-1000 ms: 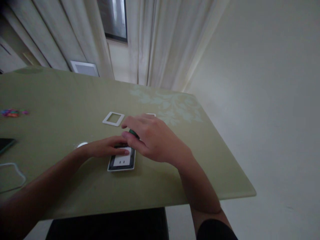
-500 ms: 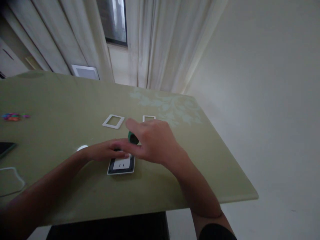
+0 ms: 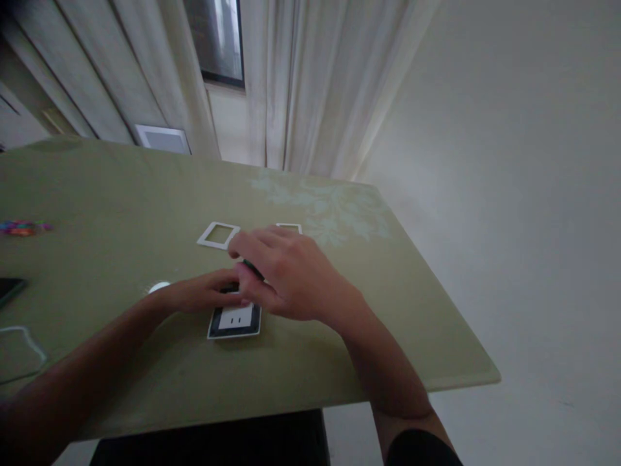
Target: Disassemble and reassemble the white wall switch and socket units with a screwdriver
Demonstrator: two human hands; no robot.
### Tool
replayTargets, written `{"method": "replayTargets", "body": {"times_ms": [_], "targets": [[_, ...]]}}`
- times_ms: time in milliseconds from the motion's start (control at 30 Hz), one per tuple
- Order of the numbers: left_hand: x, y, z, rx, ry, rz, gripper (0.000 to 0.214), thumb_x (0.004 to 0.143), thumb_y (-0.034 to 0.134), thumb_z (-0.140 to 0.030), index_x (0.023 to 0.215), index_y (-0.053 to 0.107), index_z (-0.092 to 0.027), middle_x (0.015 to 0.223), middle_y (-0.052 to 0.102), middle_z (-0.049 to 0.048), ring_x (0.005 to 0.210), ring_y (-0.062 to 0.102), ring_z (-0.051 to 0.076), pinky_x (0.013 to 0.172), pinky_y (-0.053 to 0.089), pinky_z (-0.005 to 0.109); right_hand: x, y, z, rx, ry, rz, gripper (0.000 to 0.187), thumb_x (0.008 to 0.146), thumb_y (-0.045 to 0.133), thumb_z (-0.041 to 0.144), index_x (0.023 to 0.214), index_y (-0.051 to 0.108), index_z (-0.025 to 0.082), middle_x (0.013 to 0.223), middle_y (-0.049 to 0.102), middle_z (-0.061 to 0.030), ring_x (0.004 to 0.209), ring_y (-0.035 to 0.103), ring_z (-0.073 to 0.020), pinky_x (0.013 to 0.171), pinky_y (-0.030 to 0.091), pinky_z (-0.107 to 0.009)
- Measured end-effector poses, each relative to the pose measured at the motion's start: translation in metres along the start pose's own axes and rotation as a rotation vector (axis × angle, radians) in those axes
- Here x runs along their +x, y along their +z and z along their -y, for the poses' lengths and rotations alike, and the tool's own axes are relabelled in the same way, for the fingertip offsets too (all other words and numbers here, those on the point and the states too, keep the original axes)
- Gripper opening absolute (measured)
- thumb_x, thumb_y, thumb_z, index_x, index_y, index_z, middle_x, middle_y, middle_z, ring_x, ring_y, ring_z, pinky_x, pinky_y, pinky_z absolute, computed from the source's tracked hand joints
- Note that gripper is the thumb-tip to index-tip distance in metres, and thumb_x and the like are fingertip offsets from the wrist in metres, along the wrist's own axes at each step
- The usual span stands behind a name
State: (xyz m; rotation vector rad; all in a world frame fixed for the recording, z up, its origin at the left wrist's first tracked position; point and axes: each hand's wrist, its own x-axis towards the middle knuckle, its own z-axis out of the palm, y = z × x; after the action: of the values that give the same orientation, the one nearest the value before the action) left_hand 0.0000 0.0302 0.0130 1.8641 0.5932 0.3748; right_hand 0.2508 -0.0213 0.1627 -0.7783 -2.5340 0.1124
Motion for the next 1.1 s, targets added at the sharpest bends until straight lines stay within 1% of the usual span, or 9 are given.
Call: {"method": "replayTargets", "body": {"times_ms": [67,200,333,500,567,667,800,967,1100], "targets": [[0.000,0.000,0.001,-0.001,0.008,-0.006,0.034,0.103,0.071,-0.047,0.126,0.072,-0.022,0.117,0.077,0.0060,0.106,0.071,0.025,0.093,0.058,0.034,0.000,-0.001,0.001,0.019,-0.008,0.013,0.022,0.104,0.050,0.029,0.117,0.065,0.018,0.106,0.076,-0.0088,0.097,0.068,-0.0234,0.083,0.046,-0.034],[0.000,0.000,0.002,0.000,-0.005,-0.008,0.035,0.102,0.073,-0.046,0.127,0.073,-0.022,0.118,0.077,0.0057,0.108,0.072,0.025,0.094,0.058,0.034,-0.001,-0.003,0.001,-0.098,0.137,-0.008,0.023,0.108,0.052,0.037,0.101,0.067,0.021,0.083,0.073,-0.0031,0.077,0.065,-0.0208,0.072,0.040,-0.033],[0.001,0.000,0.002,0.001,0.011,-0.011,0.035,0.102,0.073,-0.046,0.129,0.073,-0.023,0.118,0.078,0.0054,0.106,0.072,0.024,0.092,0.058,0.032,-0.001,-0.002,0.003,0.007,0.019,0.028,0.025,0.105,0.052,0.028,0.122,0.067,0.018,0.113,0.076,-0.0089,0.100,0.068,-0.0235,0.082,0.046,-0.034],[0.000,0.000,0.003,0.013,-0.003,-0.012,0.039,0.102,0.073,-0.046,0.133,0.073,-0.022,0.121,0.077,0.0062,0.106,0.072,0.024,0.093,0.059,0.033,0.001,0.000,0.004,-0.169,0.205,-0.046,0.028,0.110,0.052,0.039,0.100,0.069,0.019,0.089,0.072,-0.0065,0.084,0.063,-0.0224,0.076,0.045,-0.035],[0.000,0.000,0.004,0.031,-0.006,-0.011,0.040,0.103,0.072,-0.045,0.134,0.072,-0.021,0.119,0.077,0.0063,0.106,0.073,0.024,0.093,0.060,0.033,0.001,-0.001,0.005,-0.067,0.141,-0.024,0.025,0.108,0.049,0.029,0.114,0.070,0.017,0.104,0.073,-0.0097,0.097,0.065,-0.0245,0.085,0.050,-0.037],[-0.001,0.001,0.003,0.071,0.040,-0.035,0.036,0.103,0.072,-0.044,0.131,0.073,-0.022,0.119,0.078,0.0067,0.106,0.072,0.024,0.092,0.060,0.033,-0.001,-0.004,0.006,0.122,-0.032,0.034,0.037,0.102,0.047,0.018,0.136,0.063,0.015,0.124,0.070,-0.0132,0.115,0.063,-0.0261,0.102,0.052,-0.043],[-0.005,0.003,-0.012,0.148,0.167,-0.180,0.036,0.099,0.078,-0.041,0.131,0.076,-0.023,0.130,0.077,0.0082,0.112,0.071,0.025,0.098,0.059,0.034,-0.001,-0.005,0.007,0.189,-0.082,0.045,0.040,0.102,0.047,0.014,0.140,0.059,0.016,0.126,0.072,-0.0125,0.117,0.063,-0.0263,0.109,0.050,-0.047],[-0.004,0.013,-0.036,0.047,0.208,-0.107,0.024,0.108,0.066,-0.036,0.113,0.082,-0.018,0.098,0.081,0.0055,0.087,0.072,0.020,0.082,0.060,0.029,0.000,-0.004,0.006,0.177,-0.075,0.031,0.041,0.101,0.048,0.011,0.141,0.059,0.017,0.128,0.070,-0.0126,0.119,0.062,-0.0264,0.106,0.051,-0.046],[0.002,0.025,-0.040,-0.014,0.194,-0.198,0.033,0.105,0.066,-0.039,0.087,0.079,-0.015,0.075,0.073,0.0020,0.066,0.062,0.014,0.058,0.049,0.021,0.000,-0.002,0.006,0.172,-0.017,0.015,0.034,0.106,0.065,0.027,0.138,0.061,0.017,0.121,0.073,-0.0101,0.111,0.066,-0.0243,0.100,0.052,-0.040]]}}
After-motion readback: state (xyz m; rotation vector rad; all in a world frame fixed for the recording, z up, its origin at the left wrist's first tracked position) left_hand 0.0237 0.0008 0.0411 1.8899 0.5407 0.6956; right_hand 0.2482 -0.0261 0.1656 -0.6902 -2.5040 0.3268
